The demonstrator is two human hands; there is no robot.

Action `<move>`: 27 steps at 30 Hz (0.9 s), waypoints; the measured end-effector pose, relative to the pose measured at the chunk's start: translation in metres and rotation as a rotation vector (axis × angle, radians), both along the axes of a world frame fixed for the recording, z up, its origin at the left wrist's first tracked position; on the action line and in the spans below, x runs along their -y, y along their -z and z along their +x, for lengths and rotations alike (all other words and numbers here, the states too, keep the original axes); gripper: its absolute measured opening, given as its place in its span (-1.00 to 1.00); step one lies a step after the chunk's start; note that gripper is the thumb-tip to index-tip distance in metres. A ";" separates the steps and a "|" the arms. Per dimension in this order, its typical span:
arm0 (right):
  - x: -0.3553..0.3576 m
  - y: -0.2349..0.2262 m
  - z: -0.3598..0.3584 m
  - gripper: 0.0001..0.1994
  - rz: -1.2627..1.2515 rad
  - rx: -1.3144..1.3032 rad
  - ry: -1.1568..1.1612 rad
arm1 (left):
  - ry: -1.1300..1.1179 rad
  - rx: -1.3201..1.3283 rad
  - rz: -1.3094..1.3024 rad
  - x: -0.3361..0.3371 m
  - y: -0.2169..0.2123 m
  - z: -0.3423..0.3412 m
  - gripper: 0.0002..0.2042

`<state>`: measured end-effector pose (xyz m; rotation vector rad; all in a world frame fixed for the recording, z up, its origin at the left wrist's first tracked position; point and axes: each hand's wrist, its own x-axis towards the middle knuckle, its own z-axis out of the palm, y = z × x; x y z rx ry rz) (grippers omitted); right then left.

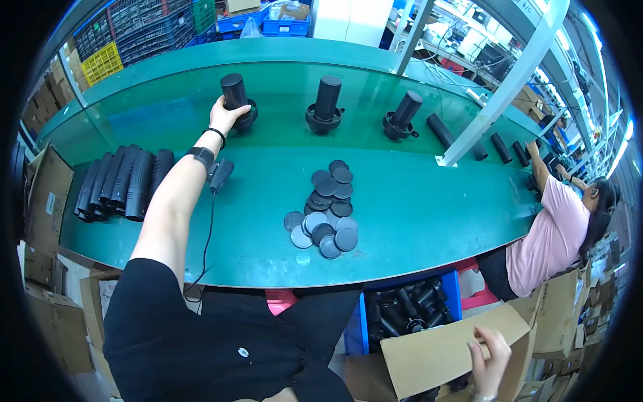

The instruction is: The person picks up a black cylinder and a cap, fits the cap onto the cylinder, and then slides the cylinder into a black bracket. They place the assembled unit onto the workbench and reach into a box to retrieve more components.

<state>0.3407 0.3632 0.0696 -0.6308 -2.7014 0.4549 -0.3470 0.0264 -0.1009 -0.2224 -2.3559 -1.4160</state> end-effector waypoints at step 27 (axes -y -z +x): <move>0.075 0.251 0.367 -0.58 -1.518 -0.112 1.744 | 1.243 -0.168 -0.232 -0.078 -0.018 0.337 -0.86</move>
